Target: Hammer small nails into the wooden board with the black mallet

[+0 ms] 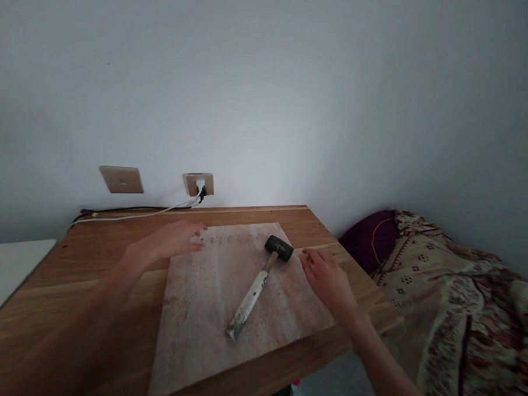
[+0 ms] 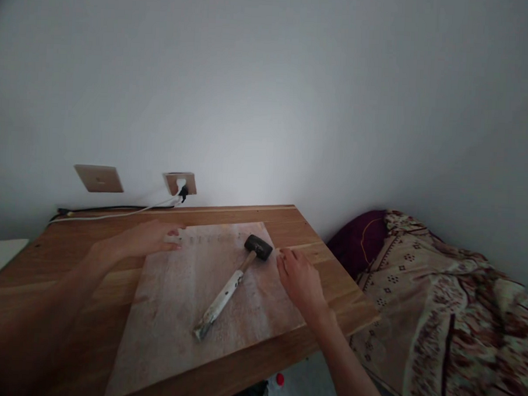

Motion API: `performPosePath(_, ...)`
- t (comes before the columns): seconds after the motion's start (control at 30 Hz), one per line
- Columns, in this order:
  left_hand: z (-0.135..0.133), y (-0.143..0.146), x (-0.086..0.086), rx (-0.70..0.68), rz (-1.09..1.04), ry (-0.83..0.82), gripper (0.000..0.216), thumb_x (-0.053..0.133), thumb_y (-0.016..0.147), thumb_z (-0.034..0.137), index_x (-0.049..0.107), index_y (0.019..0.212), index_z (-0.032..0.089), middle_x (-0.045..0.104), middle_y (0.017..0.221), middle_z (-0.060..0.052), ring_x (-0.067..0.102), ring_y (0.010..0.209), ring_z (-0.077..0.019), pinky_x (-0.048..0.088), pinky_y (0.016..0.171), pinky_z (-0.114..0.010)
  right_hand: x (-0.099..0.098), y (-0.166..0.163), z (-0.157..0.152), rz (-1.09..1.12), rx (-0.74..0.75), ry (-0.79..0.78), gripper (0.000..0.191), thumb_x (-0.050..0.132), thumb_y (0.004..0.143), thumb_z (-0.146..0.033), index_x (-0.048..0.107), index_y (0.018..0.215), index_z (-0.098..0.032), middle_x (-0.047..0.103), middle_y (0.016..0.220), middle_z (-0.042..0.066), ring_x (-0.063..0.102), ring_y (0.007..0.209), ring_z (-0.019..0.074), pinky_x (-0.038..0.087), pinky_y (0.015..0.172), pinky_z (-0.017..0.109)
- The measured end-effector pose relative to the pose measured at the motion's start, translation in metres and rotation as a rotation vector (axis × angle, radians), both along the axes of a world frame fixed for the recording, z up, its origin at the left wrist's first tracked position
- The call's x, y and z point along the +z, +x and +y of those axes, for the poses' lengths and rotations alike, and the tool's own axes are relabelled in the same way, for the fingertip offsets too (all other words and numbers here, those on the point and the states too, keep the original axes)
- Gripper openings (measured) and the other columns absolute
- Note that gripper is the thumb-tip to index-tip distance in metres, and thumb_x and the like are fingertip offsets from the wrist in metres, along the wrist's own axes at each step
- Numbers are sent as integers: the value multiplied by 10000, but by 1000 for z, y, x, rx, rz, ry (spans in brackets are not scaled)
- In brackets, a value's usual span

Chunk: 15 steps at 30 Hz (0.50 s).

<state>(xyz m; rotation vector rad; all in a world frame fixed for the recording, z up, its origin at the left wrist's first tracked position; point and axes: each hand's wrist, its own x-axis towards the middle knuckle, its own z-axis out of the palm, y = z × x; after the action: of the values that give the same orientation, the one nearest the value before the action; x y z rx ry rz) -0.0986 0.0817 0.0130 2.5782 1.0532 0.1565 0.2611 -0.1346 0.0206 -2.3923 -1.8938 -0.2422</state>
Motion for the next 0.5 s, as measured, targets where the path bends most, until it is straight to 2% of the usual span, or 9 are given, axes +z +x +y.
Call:
performPosePath(0.07, -2, 6, -4, -69, -31, 20, 334, 653, 869, 287, 707, 1193, 229, 747, 1209, -95, 691, 1113, -277, 495, 959, -352, 17, -11, 50, 28, 26, -77, 356, 353, 1100, -301, 654, 1241, -173, 723, 1242, 142, 706, 1101, 229, 516, 903, 300)
performPosePath(0.13, -3, 12, -8, -114, -52, 38, 256, 582, 861, 169, 732, 1065, 208, 759, 1115, -97, 700, 1051, -267, 499, 934, -348, 25, -21, 98, 28, 50, -141, 352, 366, 1104, -308, 657, 1242, -168, 732, 1203, 142, 702, 1102, 227, 518, 913, 306)
performPosePath(0.23, -2, 15, -14, -127, -141, 48, 258, 524, 843, 113, 740, 951, 203, 759, 1022, -94, 700, 978, -256, 498, 898, -342, 23, -34, 149, 20, 71, -300, 278, 542, 1060, -352, 675, 1207, -158, 715, 1189, 120, 698, 1061, 236, 566, 911, 391)
performPosePath(0.33, 2, 14, -19, -98, -238, 12, 232, 556, 812, 122, 750, 896, 219, 761, 923, -72, 694, 885, -247, 496, 840, -327, 17, -45, 173, -5, 90, -438, 334, 666, 1000, -372, 642, 1273, -179, 666, 1273, 93, 686, 1058, 233, 596, 901, 448)
performPosePath(0.5, 10, 10, -24, 3, -434, -103, 139, 701, 748, 180, 764, 862, 228, 726, 751, -28, 655, 729, -217, 473, 745, -295, 19, -48, 179, -59, 159, -520, 344, 661, 1003, -362, 632, 1298, -187, 649, 1312, 101, 674, 1098, 245, 589, 922, 455)
